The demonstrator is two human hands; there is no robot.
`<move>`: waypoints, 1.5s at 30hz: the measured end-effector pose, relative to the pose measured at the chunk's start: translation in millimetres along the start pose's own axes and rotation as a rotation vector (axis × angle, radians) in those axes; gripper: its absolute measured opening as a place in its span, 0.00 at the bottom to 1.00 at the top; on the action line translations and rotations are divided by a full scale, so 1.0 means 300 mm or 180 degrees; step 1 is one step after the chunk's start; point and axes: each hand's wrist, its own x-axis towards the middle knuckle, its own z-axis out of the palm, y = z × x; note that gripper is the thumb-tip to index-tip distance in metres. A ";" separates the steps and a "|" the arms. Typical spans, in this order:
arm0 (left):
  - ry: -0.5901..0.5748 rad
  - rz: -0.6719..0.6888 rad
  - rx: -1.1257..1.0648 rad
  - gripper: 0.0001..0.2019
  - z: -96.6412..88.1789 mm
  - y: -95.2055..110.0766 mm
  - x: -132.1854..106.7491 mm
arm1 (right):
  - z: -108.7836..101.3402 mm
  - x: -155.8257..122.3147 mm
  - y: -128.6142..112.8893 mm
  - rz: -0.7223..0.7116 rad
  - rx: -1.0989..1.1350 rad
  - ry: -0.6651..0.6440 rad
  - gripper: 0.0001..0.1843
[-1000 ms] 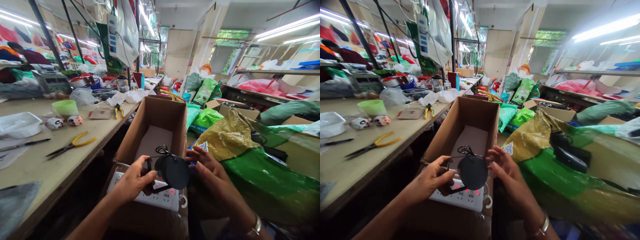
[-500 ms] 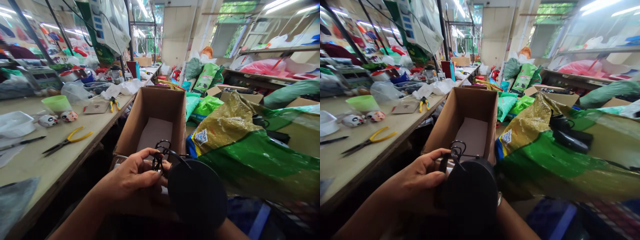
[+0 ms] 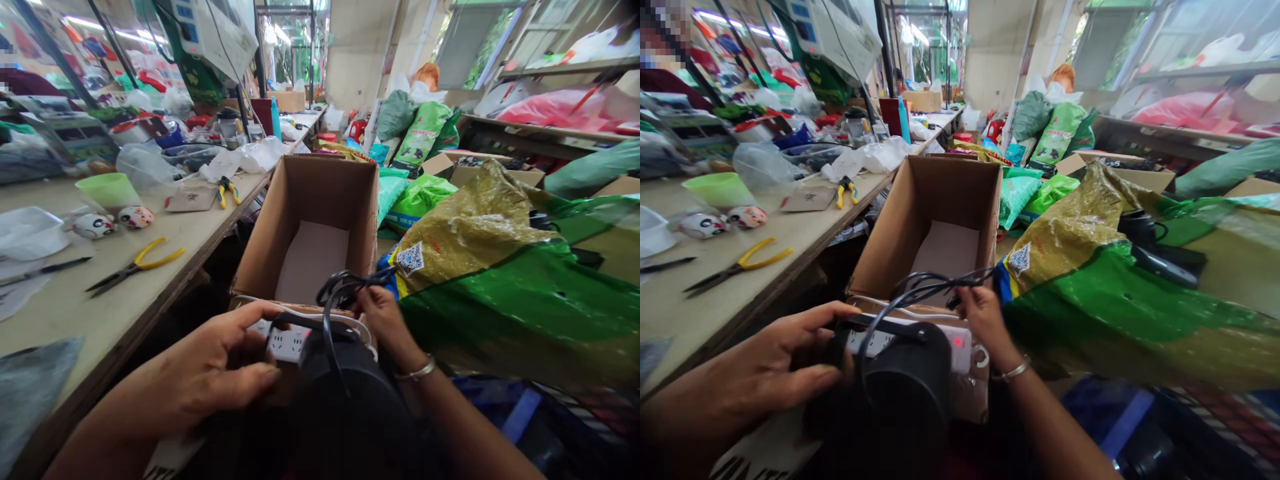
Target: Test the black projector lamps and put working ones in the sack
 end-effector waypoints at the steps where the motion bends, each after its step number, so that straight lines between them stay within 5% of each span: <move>1: 0.0104 -0.0017 0.0198 0.21 -0.020 -0.018 -0.009 | -0.026 0.005 -0.005 0.0009 0.0031 0.0100 0.25; 5: 0.1011 0.0117 0.0528 0.19 -0.097 -0.118 0.014 | -0.110 -0.016 -0.016 0.0164 0.0199 0.0300 0.26; 9: 0.1787 0.0224 -0.0225 0.24 -0.121 -0.202 0.095 | -0.102 -0.087 0.048 0.0498 0.0150 -0.0519 0.23; 13: 0.1645 0.0414 -0.1137 0.24 -0.082 -0.239 0.177 | -0.054 -0.139 0.131 0.0181 -0.0271 -0.0948 0.16; 20: 0.1220 0.0447 -0.1524 0.22 -0.023 -0.288 0.262 | -0.025 -0.174 0.177 -0.0116 -0.0979 -0.0870 0.09; 30: 0.1222 0.0656 -0.1447 0.20 -0.047 -0.307 0.335 | 0.000 -0.184 0.150 -0.0693 -0.1464 -0.0949 0.06; 34: 0.1324 0.0669 -0.1396 0.21 -0.055 -0.301 0.351 | -0.010 -0.169 0.143 -0.0595 -0.1478 -0.1023 0.04; 45: 0.1349 0.0767 -0.1352 0.22 -0.081 -0.336 0.401 | 0.049 -0.236 0.228 -0.1162 -0.1545 -0.1039 0.08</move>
